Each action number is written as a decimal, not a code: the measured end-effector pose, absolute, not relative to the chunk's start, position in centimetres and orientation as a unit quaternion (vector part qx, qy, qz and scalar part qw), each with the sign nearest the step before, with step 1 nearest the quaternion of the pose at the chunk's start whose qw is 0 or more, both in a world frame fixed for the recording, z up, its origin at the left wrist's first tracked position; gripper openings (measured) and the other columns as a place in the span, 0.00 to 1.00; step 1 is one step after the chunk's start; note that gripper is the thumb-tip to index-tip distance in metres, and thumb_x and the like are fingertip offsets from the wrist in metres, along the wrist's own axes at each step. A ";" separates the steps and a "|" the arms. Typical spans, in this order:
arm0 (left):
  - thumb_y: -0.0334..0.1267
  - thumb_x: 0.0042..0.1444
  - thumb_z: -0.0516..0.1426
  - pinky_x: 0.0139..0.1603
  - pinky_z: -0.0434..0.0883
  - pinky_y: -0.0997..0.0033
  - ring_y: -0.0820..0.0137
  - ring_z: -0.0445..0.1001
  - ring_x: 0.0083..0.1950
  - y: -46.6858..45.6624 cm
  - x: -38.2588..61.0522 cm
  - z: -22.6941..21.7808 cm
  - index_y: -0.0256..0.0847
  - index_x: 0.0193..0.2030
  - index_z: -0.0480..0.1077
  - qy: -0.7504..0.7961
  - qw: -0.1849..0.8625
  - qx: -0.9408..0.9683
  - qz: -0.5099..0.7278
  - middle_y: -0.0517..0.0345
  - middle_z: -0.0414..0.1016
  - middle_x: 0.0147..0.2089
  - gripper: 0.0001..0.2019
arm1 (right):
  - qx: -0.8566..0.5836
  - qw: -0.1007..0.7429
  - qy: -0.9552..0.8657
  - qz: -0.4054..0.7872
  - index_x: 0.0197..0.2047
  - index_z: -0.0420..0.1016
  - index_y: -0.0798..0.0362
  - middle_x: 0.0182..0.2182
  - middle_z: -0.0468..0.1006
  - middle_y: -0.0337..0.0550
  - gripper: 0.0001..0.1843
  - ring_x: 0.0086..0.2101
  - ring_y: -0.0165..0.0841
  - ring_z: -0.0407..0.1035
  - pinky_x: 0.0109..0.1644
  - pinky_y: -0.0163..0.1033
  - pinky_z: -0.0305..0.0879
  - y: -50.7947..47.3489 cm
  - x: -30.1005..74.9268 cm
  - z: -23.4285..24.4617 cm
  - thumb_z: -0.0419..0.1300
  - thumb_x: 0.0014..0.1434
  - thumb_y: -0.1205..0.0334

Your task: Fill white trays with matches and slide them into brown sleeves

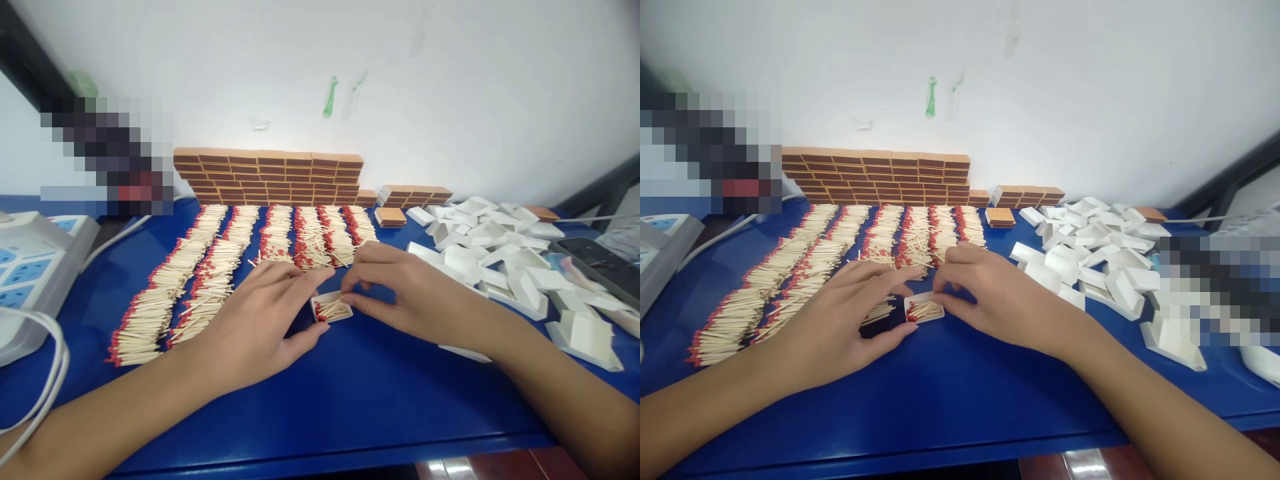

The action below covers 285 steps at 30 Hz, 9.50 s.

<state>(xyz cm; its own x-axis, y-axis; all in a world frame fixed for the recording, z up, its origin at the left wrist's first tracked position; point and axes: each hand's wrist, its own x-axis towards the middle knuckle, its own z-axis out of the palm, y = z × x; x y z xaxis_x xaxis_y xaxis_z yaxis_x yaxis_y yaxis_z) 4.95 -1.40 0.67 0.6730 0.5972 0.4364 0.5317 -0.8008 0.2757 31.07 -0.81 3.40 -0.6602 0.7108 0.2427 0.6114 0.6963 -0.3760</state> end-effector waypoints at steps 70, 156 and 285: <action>0.42 0.70 0.62 0.62 0.74 0.51 0.57 0.76 0.56 -1.5 4.7 0.3 0.41 0.71 0.62 0.277 0.077 0.926 0.247 0.50 0.80 0.51 0.27 | -0.479 0.218 -0.850 0.014 0.36 0.76 0.52 0.30 0.75 0.42 0.07 0.35 0.39 0.71 0.38 0.43 0.63 2.3 31.8 1.0 0.67 0.66 0.62; 0.42 0.69 0.62 0.62 0.74 0.51 0.57 0.78 0.57 -1.4 4.9 0.7 0.44 0.70 0.64 0.314 0.079 0.912 0.251 0.52 0.82 0.50 0.25 | -0.401 0.227 -0.878 0.130 0.42 0.78 0.49 0.37 0.75 0.43 0.07 0.36 0.36 0.71 0.39 0.42 0.67 0.2 30.8 2.2 0.60 0.73 0.61; 0.41 0.68 0.63 0.63 0.74 0.52 0.58 0.77 0.57 -1.4 5.0 0.7 0.43 0.72 0.63 0.318 0.073 0.911 0.253 0.52 0.82 0.52 0.28 | -0.386 0.162 -0.907 0.055 0.47 0.79 0.51 0.40 0.75 0.51 0.10 0.45 0.46 0.67 0.46 0.49 0.66 2.3 33.3 1.7 0.55 0.73 0.67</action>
<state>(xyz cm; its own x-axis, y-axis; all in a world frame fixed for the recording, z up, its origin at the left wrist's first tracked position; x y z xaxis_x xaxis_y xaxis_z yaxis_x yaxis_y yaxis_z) 4.98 -1.42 0.70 0.6699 0.6155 0.4151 0.5418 -0.7876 0.2936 33.27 2.33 1.66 -0.6502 0.7172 0.2509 0.6819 0.6964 -0.2235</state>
